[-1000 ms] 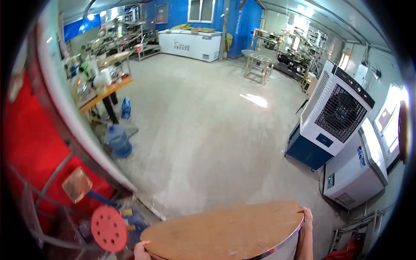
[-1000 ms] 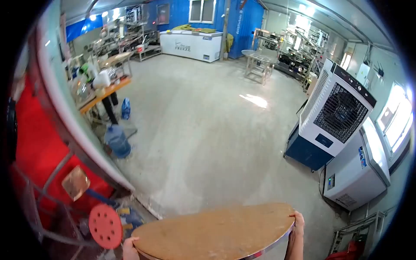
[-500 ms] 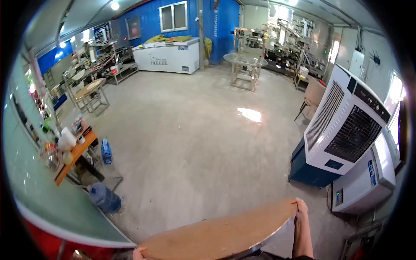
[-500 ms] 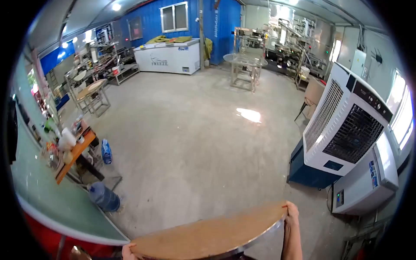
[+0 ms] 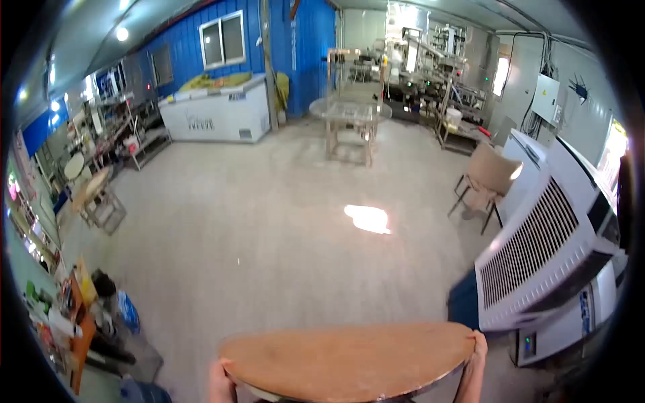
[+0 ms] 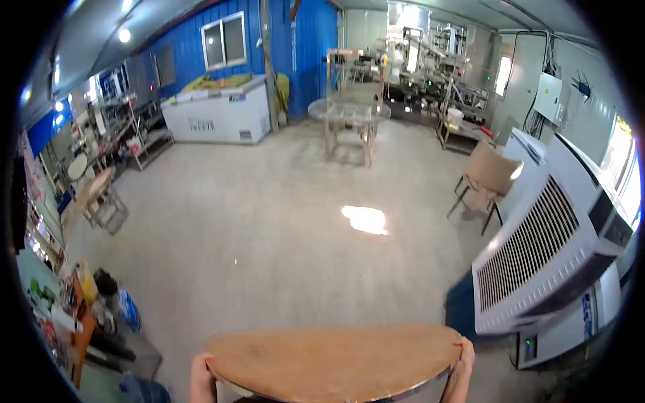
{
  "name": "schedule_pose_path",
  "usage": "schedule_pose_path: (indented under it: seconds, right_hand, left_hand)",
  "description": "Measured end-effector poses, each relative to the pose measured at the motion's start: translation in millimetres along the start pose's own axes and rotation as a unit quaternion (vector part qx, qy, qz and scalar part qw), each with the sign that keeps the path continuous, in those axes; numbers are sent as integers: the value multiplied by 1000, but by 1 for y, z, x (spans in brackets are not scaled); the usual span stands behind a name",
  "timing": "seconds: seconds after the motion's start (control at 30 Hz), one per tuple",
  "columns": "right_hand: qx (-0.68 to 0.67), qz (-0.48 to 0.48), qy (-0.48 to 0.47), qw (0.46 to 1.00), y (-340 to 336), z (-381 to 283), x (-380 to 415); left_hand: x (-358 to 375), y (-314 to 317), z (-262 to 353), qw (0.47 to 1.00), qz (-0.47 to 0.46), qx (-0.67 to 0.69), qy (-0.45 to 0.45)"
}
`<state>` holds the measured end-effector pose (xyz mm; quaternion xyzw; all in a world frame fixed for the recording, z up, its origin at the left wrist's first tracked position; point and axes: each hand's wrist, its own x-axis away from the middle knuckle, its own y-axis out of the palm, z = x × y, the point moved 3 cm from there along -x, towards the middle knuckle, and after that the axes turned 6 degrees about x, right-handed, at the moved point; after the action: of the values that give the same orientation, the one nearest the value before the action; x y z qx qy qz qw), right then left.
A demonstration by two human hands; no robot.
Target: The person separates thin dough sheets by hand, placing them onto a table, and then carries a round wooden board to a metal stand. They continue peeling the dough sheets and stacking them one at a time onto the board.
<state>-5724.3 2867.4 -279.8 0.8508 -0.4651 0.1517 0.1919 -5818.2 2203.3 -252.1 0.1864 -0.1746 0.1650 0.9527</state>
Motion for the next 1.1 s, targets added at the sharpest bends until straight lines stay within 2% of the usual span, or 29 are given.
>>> schedule_pose_path:
  seconds: [0.03, 0.07, 0.1, 0.13, 0.17, 0.2, 0.27, 0.33, 0.37, 0.4, 0.43, 0.47, 0.53, 0.57, 0.63, 0.67, 0.77, 0.87, 0.97, 1.0, 1.1]
  right_hand:
    - [8, -6, -33, 999, 26, -7, -39]
    - [9, 0, -71, 997, 69, -40, -34]
    - [13, -16, -44, 999, 97, -56, -56]
    - [23, 17, 0, 1000, 118, -64, -86]
    - [37, 48, 38, 997, 140, -75, -115]
    - [45, 38, 47, 997, 170, -89, -135]
    - [30, 11, 38, 999, 211, -91, -204]
    - [4, -5, 39, 999, 277, -101, -259]
    - [-16, -33, 42, 998, 316, -105, -284]
    - [4, -18, 26, 999, 348, -114, -304]
    - [28, 1, 12, 1000, 371, -121, -324]
    - [39, 0, 13, 999, 386, -115, -350]
    - [46, -15, -18, 999, 439, -133, -424]
    - [43, -6, -73, 996, 464, -161, -436]
    - [30, 11, -165, 986, 526, -214, -437]
    - [8, -10, -137, 990, 543, -232, -460]
    - [-5, -84, -90, 992, 581, -292, -540]
    - [-72, -43, -105, 991, 674, -357, -554]
    - [-117, -84, -128, 981, 745, -399, -624]
    - [-197, -130, -127, 964, 760, -405, -661]
    - [-269, -120, -52, 954, 813, -420, -743]
  left_hand:
    - [-35, 29, 2, 999, -12, -28, 39]
    - [-63, 51, 6, 1000, -8, 0, 28]
    - [-86, 72, 20, 999, 10, 40, -26]
    - [-109, 93, 34, 993, 33, 82, -78]
    - [-130, 132, 64, 974, 66, 144, -163]
    - [-149, 171, 88, 941, 102, 207, -248]
    - [-201, 209, 87, 920, 110, 256, -276]
    - [-270, 203, 53, 959, 63, 221, -167]
    - [-314, 210, 49, 961, 50, 228, -147]
    - [-346, 241, 65, 963, 38, 232, -129]
    - [-356, 272, 76, 994, -14, 107, -1]
    - [-352, 330, 107, 990, -32, -12, 135]
    - [-439, 396, 133, 987, -35, 93, 124]
    - [-467, 423, 138, 984, -25, 143, 105]
    - [-519, 485, 170, 988, -7, 141, 57]
    - [-547, 516, 189, 990, -1, 134, 36]
    - [-618, 623, 234, 988, -67, 130, 44]
    - [-676, 722, 248, 970, -95, 111, 196]
    - [-755, 809, 253, 967, -104, 232, 26]
    - [-783, 836, 254, 964, -107, 241, 26]
    - [-877, 902, 260, 961, -117, 249, 31]
